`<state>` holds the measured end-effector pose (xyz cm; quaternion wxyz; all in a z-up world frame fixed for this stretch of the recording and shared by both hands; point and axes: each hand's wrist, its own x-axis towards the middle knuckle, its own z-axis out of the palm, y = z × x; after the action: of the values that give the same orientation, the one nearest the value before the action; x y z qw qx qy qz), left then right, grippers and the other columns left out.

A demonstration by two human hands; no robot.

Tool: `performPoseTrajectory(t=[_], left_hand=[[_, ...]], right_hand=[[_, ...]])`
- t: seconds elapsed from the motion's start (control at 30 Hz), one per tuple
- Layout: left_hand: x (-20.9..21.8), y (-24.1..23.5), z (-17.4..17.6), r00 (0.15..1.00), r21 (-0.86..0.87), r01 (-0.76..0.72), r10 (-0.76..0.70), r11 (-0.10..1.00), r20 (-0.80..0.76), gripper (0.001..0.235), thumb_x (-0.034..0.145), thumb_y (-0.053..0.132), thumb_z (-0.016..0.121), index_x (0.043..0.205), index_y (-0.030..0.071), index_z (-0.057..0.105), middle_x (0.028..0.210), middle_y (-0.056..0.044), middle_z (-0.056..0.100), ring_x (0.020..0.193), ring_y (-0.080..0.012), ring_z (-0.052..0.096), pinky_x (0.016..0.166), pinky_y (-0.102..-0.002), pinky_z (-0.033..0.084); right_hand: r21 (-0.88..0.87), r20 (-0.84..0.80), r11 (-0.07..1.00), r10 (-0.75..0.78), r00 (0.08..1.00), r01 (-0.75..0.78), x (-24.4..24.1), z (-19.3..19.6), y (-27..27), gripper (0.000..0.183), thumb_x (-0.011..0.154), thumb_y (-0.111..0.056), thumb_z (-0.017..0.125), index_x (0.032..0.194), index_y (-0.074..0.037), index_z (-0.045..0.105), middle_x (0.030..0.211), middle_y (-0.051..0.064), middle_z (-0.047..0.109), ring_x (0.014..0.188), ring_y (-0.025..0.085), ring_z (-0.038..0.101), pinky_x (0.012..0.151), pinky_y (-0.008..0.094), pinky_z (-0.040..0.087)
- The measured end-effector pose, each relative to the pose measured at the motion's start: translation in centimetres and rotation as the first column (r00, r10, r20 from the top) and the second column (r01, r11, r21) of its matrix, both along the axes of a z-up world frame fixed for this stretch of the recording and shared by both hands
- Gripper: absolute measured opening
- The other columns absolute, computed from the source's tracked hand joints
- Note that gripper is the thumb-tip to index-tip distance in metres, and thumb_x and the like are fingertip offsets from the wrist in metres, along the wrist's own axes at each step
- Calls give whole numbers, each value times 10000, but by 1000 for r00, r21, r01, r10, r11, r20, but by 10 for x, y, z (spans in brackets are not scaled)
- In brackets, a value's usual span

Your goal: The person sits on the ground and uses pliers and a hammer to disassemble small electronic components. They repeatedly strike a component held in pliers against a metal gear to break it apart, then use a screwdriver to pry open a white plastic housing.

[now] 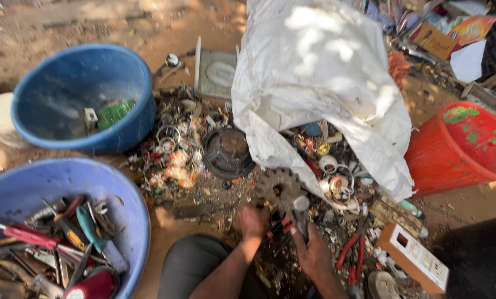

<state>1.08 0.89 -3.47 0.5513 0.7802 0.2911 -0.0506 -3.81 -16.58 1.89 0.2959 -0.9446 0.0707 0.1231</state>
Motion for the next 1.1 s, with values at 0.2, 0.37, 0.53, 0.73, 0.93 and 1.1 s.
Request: performPoseTrajectory(t=[0.2,0.37,0.53,0.73,0.93,1.1], left_hand=[[2,-2,-8,1000,22,23,-23,1000,18,311,814,165,739,1108,80,792,915,-205,787,799,-305,777,825,-409,599],[1,-3,-13,999,15,38,-38,999,22,326,831,169,713,1131,54,766,896,-220,788,751,-281,783,770,-407,611],[13,-2,-3,983,-160,-49,19,986,-182,305,853,181,725,1117,31,753,925,-240,753,784,-354,742,743,-506,612],[5,-2,-10,997,-68,-11,6,998,-80,317,831,164,731,1132,78,775,884,-199,775,693,-278,771,696,-413,640],[1,-3,-11,995,-137,-46,33,990,-96,302,840,183,738,1114,64,782,840,-200,771,660,-312,767,676,-436,635],[11,7,6,997,-56,-44,47,997,61,249,834,165,726,1001,-11,777,869,-233,765,788,-366,774,709,-489,608]], right_hand=[[479,773,794,-179,609,-375,-26,34,-2,406,989,-340,568,1240,-21,580,658,71,641,494,181,564,437,358,433],[46,266,976,195,944,-215,-4,-14,19,364,1017,-354,519,1191,-38,569,609,50,608,444,179,529,398,366,416],[-126,-143,985,104,984,-122,7,-17,2,397,1028,-428,584,1061,-34,624,596,70,571,454,159,545,448,332,414],[446,578,878,-131,805,-177,-25,54,-4,338,1064,-333,562,997,-21,674,622,56,629,524,145,587,477,314,480],[-87,917,930,215,337,-357,-4,11,19,298,1227,-327,433,1172,-73,578,1039,197,686,954,376,679,868,474,569],[11,-11,999,42,999,-42,4,-55,-16,465,1022,-461,452,1053,-24,609,682,103,673,519,240,639,478,406,537]])
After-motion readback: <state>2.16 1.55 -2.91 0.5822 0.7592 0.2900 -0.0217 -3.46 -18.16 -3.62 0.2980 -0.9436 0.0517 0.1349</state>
